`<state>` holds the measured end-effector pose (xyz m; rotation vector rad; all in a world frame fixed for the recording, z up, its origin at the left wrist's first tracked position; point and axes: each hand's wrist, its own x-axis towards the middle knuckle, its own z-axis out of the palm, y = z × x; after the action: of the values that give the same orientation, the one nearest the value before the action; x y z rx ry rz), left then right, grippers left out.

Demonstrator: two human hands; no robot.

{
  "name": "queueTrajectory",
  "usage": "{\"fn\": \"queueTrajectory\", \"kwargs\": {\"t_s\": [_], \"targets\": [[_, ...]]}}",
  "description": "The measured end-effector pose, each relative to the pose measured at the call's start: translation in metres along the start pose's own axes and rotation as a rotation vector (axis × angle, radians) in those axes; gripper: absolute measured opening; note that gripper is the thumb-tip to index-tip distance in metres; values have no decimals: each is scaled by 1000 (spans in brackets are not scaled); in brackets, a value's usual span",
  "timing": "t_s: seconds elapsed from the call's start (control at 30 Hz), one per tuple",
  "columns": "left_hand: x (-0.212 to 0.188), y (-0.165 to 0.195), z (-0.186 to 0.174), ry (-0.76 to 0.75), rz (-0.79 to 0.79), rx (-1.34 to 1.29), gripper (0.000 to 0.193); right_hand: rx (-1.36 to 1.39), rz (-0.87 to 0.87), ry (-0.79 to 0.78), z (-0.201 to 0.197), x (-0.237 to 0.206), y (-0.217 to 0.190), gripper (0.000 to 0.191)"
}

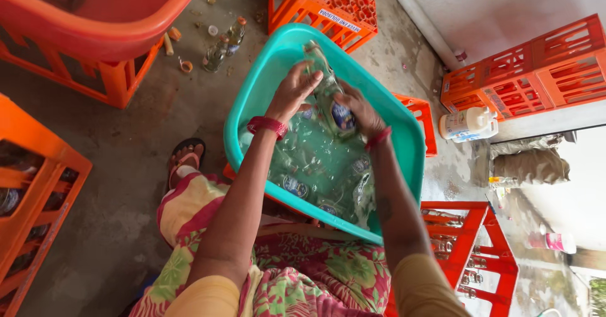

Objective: The person washes glass bottles in a green tub filled with water, using a brush to scrub the inside and outside of each bottle. After cleaning, the person places the bottles into an orange crate.

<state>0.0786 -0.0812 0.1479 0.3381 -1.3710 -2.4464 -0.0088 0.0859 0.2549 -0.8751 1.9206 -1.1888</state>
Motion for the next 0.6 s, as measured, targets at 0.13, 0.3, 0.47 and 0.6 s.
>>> {"fn": "queueTrajectory", "kwargs": {"t_s": [0.13,0.3,0.47,0.6], "targets": [[7,-11,-3,130,-134,-305,78,-270,178,-174,-9,39,-21,89],[13,-16,-11,257,-82,-586,72,-377,149,-336,-10,63,-55,80],[7,2,-22,358,17,-640,73,-414,250,-255,-7,54,-86,70],[5,13,-25,350,47,-685,73,-426,141,-151,-5,52,-90,72]]}}
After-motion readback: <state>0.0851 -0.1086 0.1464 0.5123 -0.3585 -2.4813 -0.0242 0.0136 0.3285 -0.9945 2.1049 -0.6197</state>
